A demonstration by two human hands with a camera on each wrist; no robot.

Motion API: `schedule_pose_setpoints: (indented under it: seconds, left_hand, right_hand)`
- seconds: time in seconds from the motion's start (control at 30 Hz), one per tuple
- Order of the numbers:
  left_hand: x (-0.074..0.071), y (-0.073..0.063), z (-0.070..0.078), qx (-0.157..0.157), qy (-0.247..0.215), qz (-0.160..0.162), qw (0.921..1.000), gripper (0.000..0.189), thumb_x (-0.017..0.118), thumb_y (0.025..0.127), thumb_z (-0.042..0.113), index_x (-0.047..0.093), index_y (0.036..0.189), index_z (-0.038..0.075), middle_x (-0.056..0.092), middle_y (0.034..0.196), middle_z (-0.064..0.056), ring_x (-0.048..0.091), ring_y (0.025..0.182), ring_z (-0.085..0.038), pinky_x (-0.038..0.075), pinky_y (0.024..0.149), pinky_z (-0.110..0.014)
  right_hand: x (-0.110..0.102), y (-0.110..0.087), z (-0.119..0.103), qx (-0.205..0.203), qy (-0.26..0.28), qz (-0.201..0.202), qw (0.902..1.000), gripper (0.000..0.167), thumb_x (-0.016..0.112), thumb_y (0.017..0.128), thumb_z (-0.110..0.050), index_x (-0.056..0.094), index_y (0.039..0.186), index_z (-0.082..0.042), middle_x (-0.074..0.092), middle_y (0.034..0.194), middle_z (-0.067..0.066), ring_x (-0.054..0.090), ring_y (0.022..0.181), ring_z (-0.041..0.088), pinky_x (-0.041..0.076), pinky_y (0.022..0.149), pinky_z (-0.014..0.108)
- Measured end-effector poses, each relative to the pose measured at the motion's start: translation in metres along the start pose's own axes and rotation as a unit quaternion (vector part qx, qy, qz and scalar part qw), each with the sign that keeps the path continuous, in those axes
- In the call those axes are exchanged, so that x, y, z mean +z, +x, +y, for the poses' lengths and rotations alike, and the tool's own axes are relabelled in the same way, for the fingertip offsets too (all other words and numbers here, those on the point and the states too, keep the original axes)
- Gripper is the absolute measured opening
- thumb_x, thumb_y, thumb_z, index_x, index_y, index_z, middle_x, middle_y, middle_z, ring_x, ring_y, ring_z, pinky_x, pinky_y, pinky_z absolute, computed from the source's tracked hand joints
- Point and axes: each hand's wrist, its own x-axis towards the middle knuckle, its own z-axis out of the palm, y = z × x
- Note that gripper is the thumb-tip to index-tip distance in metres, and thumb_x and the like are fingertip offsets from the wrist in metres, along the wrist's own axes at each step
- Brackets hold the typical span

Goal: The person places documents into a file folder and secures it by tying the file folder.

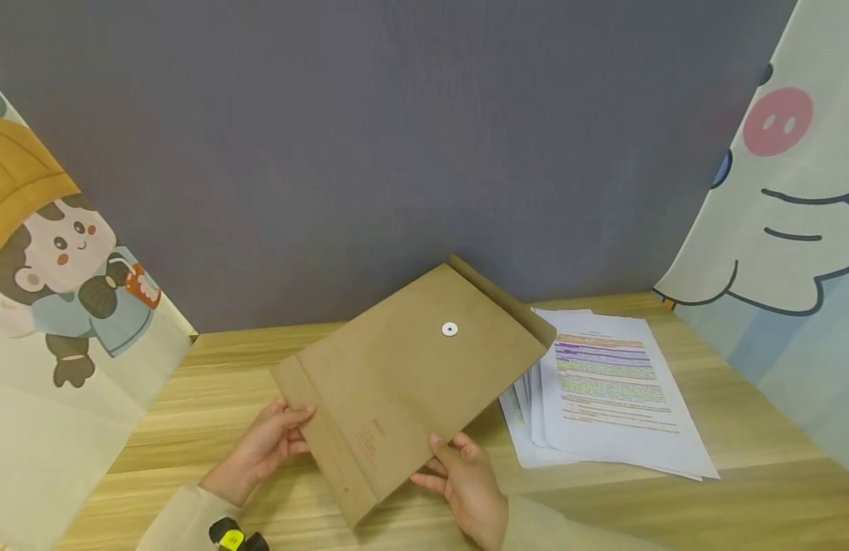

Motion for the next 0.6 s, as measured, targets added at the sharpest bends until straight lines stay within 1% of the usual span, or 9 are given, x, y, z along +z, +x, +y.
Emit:
schedule_pose_setpoints:
  seconds: [0.1, 0.17, 0.27, 0.33, 0.4, 0.43, 0.5, 0.57, 0.6]
  left_hand:
    - [-0.002, 0.000, -0.001, 0.008, -0.003, 0.000, 1.0000, 0.019, 0.045, 0.097, 0.004, 0.047, 0.112, 0.015, 0.071, 0.094, -0.003, 0.069, 0.086, -0.018, 0.055, 0.074, -0.034]
    - [-0.004, 0.001, -0.001, 0.016, -0.010, -0.009, 0.9998, 0.020, 0.044, 0.097, 0.003, 0.047, 0.111, 0.016, 0.070, 0.095, -0.002, 0.069, 0.086, -0.017, 0.055, 0.073, -0.031]
    - [-0.008, 0.002, -0.001, 0.027, -0.028, -0.031, 0.9987, 0.023, 0.042, 0.097, 0.001, 0.050, 0.110, 0.018, 0.070, 0.096, -0.002, 0.069, 0.087, -0.016, 0.055, 0.072, -0.029]
    - [-0.011, 0.001, -0.002, 0.028, -0.035, -0.035, 0.9984, 0.024, 0.042, 0.097, 0.000, 0.050, 0.110, 0.018, 0.069, 0.096, -0.001, 0.069, 0.086, -0.015, 0.055, 0.071, -0.027]
    - [-0.013, 0.001, -0.002, 0.026, -0.033, -0.032, 0.9986, 0.025, 0.042, 0.097, -0.001, 0.049, 0.109, 0.019, 0.068, 0.095, 0.001, 0.068, 0.085, -0.013, 0.055, 0.069, -0.025]
    - [-0.014, 0.000, -0.002, 0.025, -0.030, -0.031, 0.9988, 0.025, 0.042, 0.097, -0.001, 0.049, 0.109, 0.020, 0.068, 0.094, 0.002, 0.068, 0.085, -0.013, 0.055, 0.068, -0.024]
    - [-0.017, -0.001, -0.002, 0.022, -0.025, -0.029, 0.9990, 0.026, 0.042, 0.096, -0.001, 0.049, 0.108, 0.021, 0.067, 0.093, 0.005, 0.067, 0.083, -0.010, 0.054, 0.066, -0.022]
    - [-0.019, -0.002, 0.000, 0.024, -0.017, -0.036, 0.9989, 0.026, 0.042, 0.096, -0.001, 0.050, 0.108, 0.021, 0.066, 0.094, 0.005, 0.067, 0.084, -0.010, 0.054, 0.067, -0.022]
    - [-0.020, -0.003, 0.001, 0.026, -0.016, -0.041, 0.9987, 0.026, 0.042, 0.096, -0.001, 0.051, 0.108, 0.021, 0.066, 0.094, 0.005, 0.067, 0.084, -0.010, 0.054, 0.069, -0.023]
  right_hand:
    - [0.001, -0.001, -0.002, 0.004, -0.002, 0.002, 1.0000, 0.014, 0.052, 0.095, -0.011, 0.043, 0.086, -0.007, 0.048, 0.087, 0.003, 0.057, 0.078, 0.012, 0.054, 0.081, 0.037]
    - [0.002, -0.001, -0.002, 0.007, -0.003, 0.003, 1.0000, 0.015, 0.053, 0.095, -0.009, 0.041, 0.085, -0.008, 0.046, 0.087, 0.002, 0.054, 0.076, 0.010, 0.054, 0.080, 0.036]
    - [0.001, 0.000, -0.003, 0.020, -0.004, -0.003, 0.9998, 0.016, 0.053, 0.094, -0.009, 0.040, 0.085, -0.008, 0.048, 0.088, 0.003, 0.057, 0.076, 0.010, 0.054, 0.080, 0.035]
    - [-0.001, 0.001, -0.004, 0.034, -0.010, -0.015, 0.9993, 0.018, 0.053, 0.095, -0.012, 0.040, 0.085, -0.007, 0.050, 0.088, 0.003, 0.059, 0.077, 0.010, 0.054, 0.079, 0.035]
    - [-0.005, 0.002, -0.007, 0.053, -0.033, -0.044, 0.9971, 0.018, 0.053, 0.096, -0.017, 0.044, 0.089, -0.004, 0.057, 0.089, 0.006, 0.064, 0.079, 0.015, 0.055, 0.079, 0.036]
    - [-0.007, 0.002, -0.010, 0.067, -0.051, -0.061, 0.9946, 0.021, 0.053, 0.096, -0.021, 0.046, 0.092, -0.001, 0.061, 0.089, 0.009, 0.066, 0.078, 0.017, 0.055, 0.077, 0.037]
    - [-0.014, 0.003, -0.016, 0.095, -0.099, -0.112, 0.9842, 0.034, 0.052, 0.096, -0.028, 0.051, 0.098, 0.006, 0.066, 0.088, 0.015, 0.068, 0.078, 0.021, 0.055, 0.074, 0.039]
    - [-0.020, 0.003, -0.025, 0.116, -0.154, -0.171, 0.9662, 0.043, 0.051, 0.095, -0.031, 0.056, 0.103, 0.011, 0.069, 0.085, 0.018, 0.069, 0.073, 0.021, 0.056, 0.069, 0.038]
    - [-0.023, 0.002, -0.030, 0.121, -0.181, -0.197, 0.9558, 0.043, 0.051, 0.095, -0.030, 0.057, 0.102, 0.012, 0.070, 0.084, 0.017, 0.069, 0.070, 0.020, 0.056, 0.066, 0.037]
